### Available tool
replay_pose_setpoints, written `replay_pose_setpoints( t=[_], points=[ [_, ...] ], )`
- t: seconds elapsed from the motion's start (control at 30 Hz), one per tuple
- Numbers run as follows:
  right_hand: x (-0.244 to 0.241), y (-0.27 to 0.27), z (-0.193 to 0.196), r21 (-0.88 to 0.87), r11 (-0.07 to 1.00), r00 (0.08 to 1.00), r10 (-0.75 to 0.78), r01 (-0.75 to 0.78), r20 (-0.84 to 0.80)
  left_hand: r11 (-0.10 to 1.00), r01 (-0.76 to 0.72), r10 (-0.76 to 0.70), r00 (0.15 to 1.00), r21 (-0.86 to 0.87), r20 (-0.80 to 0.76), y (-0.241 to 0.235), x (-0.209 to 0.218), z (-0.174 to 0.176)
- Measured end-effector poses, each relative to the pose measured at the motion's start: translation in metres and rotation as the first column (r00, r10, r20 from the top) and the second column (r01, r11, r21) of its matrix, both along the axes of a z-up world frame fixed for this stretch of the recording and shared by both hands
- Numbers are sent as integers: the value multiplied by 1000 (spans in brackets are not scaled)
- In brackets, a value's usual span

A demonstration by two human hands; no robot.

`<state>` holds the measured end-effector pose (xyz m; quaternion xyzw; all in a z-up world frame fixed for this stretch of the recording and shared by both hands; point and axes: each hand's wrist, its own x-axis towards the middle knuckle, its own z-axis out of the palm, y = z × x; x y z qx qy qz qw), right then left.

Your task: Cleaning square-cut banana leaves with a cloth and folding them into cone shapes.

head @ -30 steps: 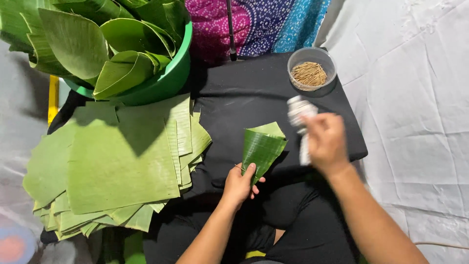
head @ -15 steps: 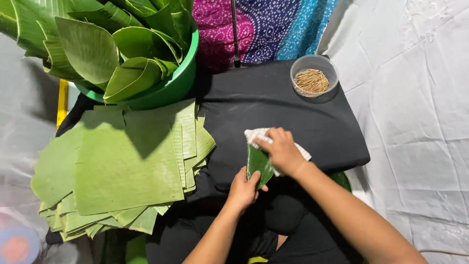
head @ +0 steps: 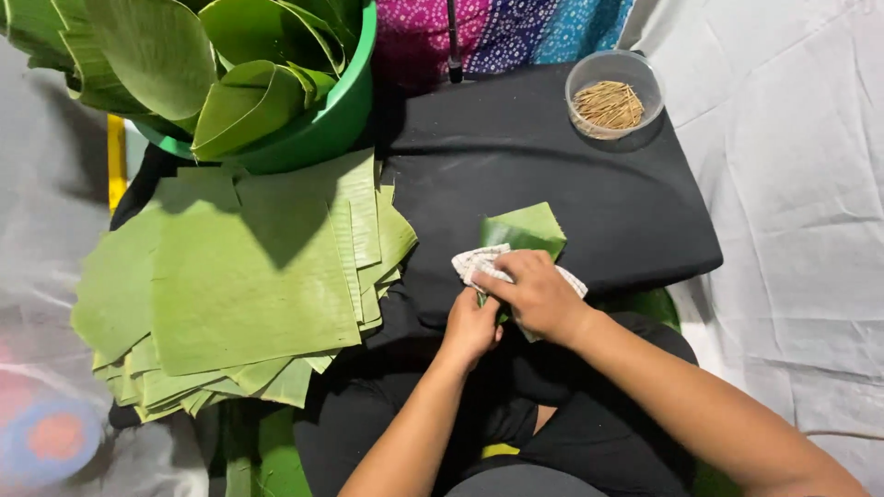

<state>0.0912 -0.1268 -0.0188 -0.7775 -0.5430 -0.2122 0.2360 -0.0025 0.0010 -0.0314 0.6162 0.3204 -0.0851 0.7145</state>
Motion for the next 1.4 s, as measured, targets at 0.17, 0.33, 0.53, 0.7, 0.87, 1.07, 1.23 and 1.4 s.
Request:
replay_pose_setpoints(
  t=[0.17,0.33,0.53,0.7,0.87,1.07,1.23,1.4],
  points=[
    [53,-1,-30,-102,984,988,-149,145,-39,998,52,-55,997,45,48,0,-2,40],
    [98,-21,-25,-170,943,949,-302,285,-87,999,28,-29,999,24,42,-3,0,34],
    [36,-18,24,39,962,963,-270,270,-4,1000,6,-7,998,11,62,-2,1,30],
    [-2,2,-5,-57,998,998,-4,0,-67,1000,19,-19,1000,18,-12,2,-2,-15],
    [61,5,-23,-183,975,988,-138,124,-66,1000,9,-9,1000,0,29,-1,0,44],
    [106,-19,-17,-76,957,955,-285,279,-78,1000,-5,5,999,4,44,-4,-3,39],
    [33,-23,0,26,975,975,-219,218,23,1000,2,-3,999,28,41,-1,0,22],
    [6,-7,-21,-77,997,999,-30,29,-16,995,73,-74,997,64,6,3,1,16]
  ],
)
